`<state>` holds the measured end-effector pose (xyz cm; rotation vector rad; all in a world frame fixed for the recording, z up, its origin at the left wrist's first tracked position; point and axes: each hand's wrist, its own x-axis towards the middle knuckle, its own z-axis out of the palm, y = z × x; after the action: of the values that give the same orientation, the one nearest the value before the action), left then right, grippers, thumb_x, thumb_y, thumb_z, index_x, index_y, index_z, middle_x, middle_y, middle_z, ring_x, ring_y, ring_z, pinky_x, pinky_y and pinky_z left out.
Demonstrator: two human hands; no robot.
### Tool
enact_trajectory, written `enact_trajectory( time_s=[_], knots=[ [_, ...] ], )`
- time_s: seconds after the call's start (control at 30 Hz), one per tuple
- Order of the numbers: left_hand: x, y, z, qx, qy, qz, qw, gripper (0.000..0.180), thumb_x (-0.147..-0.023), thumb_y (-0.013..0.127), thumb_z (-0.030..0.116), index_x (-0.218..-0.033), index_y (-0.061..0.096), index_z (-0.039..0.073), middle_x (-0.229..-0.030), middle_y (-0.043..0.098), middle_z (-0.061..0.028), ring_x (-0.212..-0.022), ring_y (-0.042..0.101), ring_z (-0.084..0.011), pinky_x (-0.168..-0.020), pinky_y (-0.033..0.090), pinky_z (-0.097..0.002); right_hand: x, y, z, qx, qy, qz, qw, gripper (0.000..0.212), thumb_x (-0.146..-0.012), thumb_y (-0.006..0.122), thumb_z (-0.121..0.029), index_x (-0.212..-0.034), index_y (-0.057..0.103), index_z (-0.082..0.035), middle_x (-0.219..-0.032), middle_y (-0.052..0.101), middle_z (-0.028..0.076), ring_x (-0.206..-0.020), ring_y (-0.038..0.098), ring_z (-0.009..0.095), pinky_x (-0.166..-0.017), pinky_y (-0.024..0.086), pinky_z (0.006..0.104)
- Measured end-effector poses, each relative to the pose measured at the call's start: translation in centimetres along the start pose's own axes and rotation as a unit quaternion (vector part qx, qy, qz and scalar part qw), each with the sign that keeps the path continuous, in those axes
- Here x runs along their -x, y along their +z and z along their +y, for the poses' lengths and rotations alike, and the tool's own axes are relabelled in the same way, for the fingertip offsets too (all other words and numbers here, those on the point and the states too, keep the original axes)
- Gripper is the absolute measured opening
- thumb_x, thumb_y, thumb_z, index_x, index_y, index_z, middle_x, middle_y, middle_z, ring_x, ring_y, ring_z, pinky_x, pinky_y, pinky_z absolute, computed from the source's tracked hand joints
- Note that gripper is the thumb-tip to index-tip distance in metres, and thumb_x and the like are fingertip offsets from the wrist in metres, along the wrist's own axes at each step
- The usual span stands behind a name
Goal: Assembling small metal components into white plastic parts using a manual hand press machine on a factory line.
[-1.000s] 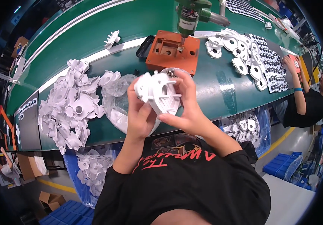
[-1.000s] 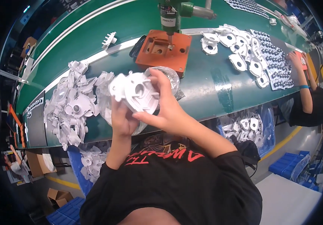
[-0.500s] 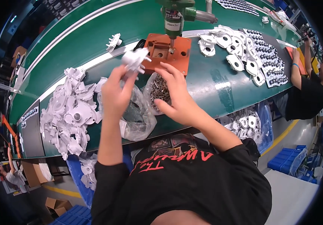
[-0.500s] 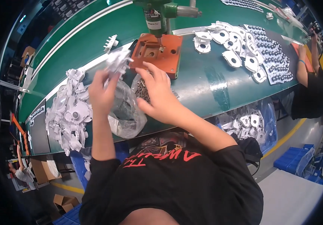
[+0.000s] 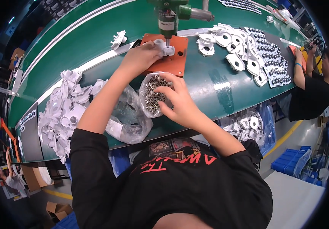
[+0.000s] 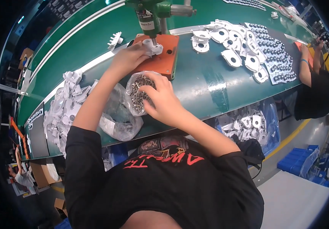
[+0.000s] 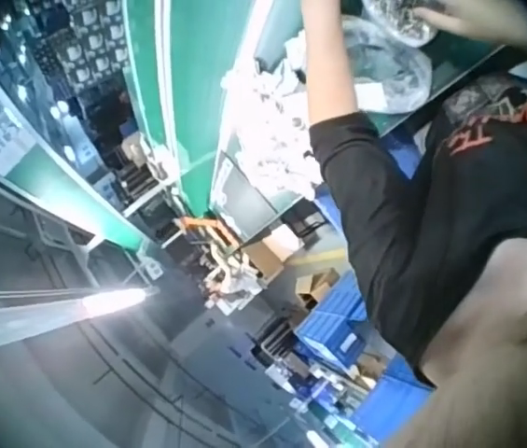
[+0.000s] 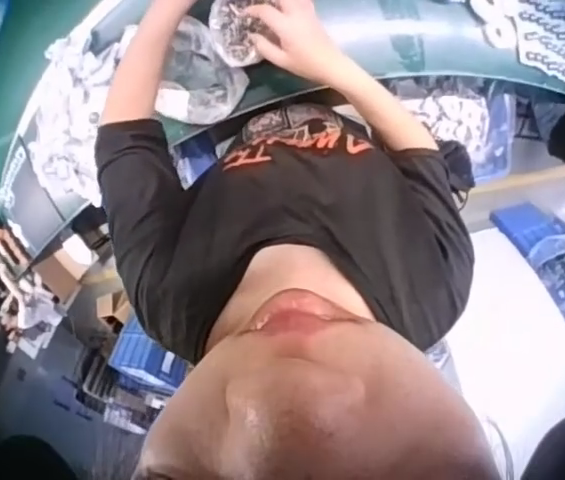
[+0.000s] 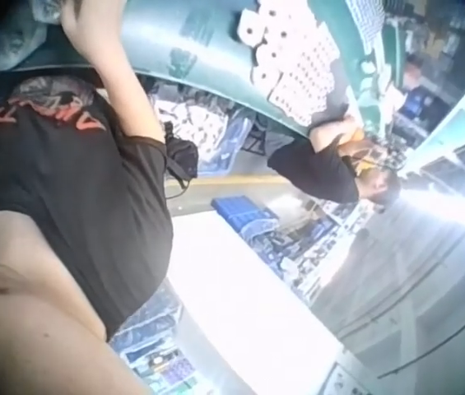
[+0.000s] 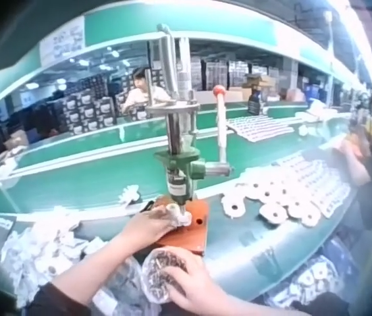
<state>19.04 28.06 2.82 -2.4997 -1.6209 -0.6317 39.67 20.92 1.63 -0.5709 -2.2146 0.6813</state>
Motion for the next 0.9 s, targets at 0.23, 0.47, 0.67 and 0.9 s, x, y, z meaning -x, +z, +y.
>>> enact_trajectory(
  time_s=[0.23,0.47,0.67,0.9],
  knots=[
    [0.4,0.5,-1.6,-0.029,0.061,0.002,0.998,0.021,-0.083,0.056,0.023,-0.099,0.061,0.011,-0.102,0.058,-0.0157,-0.089,0.060,-0.0331,-0.073,0.049,-0.0422,-0.5,0.3,0.1,0.029,0.004,0.001,1.000,0.034,-0.071,0.068,-0.008,-0.103,0.060,-0.006,-0.112,0.048,0.012,-0.103,0.047,0.030,-0.088,0.040,0.0400],
    [4.9,-3.0,0.8,-0.014,-0.016,0.058,0.998,0.018,-0.080,0.057,0.019,-0.093,0.064,0.008,-0.102,0.060,-0.0164,-0.089,0.059,-0.0324,-0.077,0.047,-0.0394,-2.0,-0.1,0.1,0.114,-0.027,-0.040,0.992,0.019,-0.071,0.068,-0.008,-0.089,0.064,-0.007,-0.088,0.054,0.007,-0.088,0.050,0.027,-0.080,0.041,0.0372],
    [14.0,-5.4,1.6,0.201,-0.179,-0.306,0.913,0.012,-0.076,0.054,0.008,-0.080,0.060,-0.001,-0.078,0.062,-0.0177,-0.071,0.061,-0.0327,-0.066,0.048,-0.0394,-2.0,0.4,0.2,0.132,-0.040,-0.023,0.990,0.014,-0.071,0.066,-0.007,-0.084,0.062,-0.008,-0.084,0.054,0.006,-0.084,0.051,0.026,-0.076,0.040,0.0375],
    [15.3,-3.3,5.0,0.139,-0.320,-0.208,0.914,0.024,-0.077,0.064,0.018,-0.094,0.056,0.003,-0.078,0.063,-0.0136,-0.073,0.062,-0.0299,-0.065,0.047,-0.0388,-2.2,0.6,0.2,0.160,-0.041,-0.030,0.986,0.016,-0.072,0.066,-0.008,-0.087,0.061,-0.008,-0.084,0.054,0.005,-0.084,0.051,0.026,-0.075,0.040,0.0374]
  ],
)
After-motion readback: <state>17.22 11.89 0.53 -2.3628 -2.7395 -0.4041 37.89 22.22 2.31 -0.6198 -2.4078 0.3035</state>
